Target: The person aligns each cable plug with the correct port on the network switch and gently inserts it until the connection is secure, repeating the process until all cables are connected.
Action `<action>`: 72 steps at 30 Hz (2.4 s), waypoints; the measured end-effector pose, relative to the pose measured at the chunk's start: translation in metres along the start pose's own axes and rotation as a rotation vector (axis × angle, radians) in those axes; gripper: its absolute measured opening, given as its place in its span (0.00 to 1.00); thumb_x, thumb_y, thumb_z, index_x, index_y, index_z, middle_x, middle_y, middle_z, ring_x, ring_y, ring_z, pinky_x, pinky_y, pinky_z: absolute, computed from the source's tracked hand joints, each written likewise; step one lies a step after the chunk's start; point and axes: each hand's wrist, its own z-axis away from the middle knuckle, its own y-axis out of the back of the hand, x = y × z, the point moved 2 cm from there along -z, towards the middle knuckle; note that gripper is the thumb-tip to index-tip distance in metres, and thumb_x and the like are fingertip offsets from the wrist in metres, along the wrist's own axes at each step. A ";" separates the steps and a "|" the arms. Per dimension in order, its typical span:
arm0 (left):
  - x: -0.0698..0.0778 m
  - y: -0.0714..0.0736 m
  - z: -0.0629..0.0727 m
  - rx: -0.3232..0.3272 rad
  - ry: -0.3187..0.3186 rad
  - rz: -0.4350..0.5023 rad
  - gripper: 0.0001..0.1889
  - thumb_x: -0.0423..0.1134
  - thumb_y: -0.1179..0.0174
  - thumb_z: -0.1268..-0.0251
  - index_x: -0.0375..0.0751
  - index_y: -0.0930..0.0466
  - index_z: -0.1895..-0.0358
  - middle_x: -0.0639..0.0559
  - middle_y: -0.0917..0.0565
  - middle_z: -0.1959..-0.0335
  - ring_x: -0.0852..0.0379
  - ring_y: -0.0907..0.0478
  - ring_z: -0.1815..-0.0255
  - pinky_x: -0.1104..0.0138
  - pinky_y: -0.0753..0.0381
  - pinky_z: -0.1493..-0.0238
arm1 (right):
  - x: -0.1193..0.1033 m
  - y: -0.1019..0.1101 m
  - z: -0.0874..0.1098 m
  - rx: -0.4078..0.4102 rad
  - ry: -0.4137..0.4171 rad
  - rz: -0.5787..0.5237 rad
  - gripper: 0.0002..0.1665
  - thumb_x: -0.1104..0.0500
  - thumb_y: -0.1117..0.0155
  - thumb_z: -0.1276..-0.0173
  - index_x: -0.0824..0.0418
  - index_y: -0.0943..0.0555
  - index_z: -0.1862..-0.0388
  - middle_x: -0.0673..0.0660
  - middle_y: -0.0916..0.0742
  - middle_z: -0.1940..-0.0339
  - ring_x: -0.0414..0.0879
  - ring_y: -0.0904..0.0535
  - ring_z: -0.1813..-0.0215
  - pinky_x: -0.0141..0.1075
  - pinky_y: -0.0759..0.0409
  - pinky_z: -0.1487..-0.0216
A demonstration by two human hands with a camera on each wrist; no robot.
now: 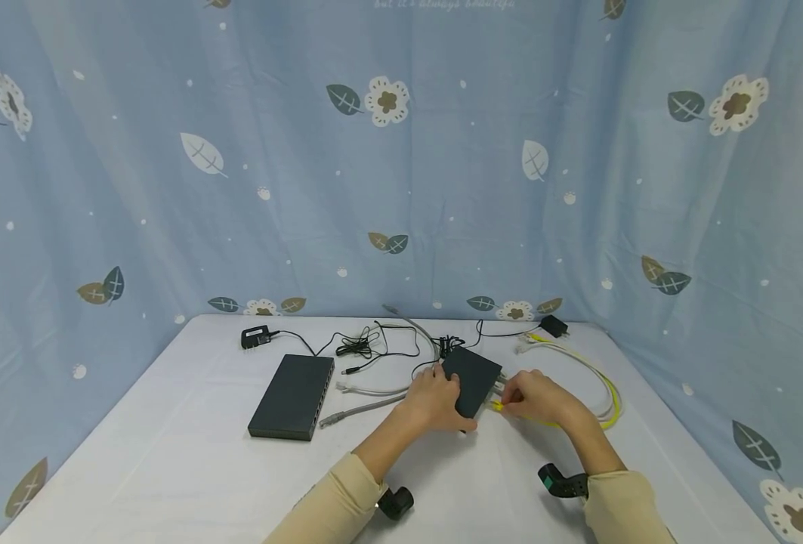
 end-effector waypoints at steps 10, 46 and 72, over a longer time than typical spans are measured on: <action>-0.010 0.002 -0.004 0.009 -0.028 0.104 0.46 0.70 0.34 0.53 0.43 0.26 0.33 0.37 0.28 0.31 0.40 0.30 0.31 0.51 0.30 0.32 | 0.002 0.000 0.001 0.028 0.018 -0.021 0.02 0.64 0.28 0.40 0.58 0.14 0.69 0.48 0.14 0.73 0.39 0.23 0.72 0.31 0.23 0.70; -0.012 0.004 -0.001 0.042 -0.060 0.101 0.42 0.68 0.33 0.53 0.45 0.23 0.36 0.39 0.23 0.36 0.40 0.26 0.38 0.52 0.26 0.39 | -0.004 -0.005 -0.002 0.074 -0.028 0.052 0.03 0.63 0.26 0.43 0.56 0.13 0.72 0.47 0.14 0.75 0.38 0.22 0.73 0.32 0.21 0.69; -0.014 0.001 0.000 0.012 -0.077 0.153 0.52 0.78 0.37 0.57 0.44 0.28 0.31 0.36 0.30 0.30 0.38 0.33 0.29 0.50 0.31 0.31 | -0.002 -0.003 -0.002 0.097 0.024 0.085 0.04 0.63 0.26 0.42 0.55 0.14 0.72 0.45 0.15 0.76 0.36 0.24 0.75 0.30 0.22 0.70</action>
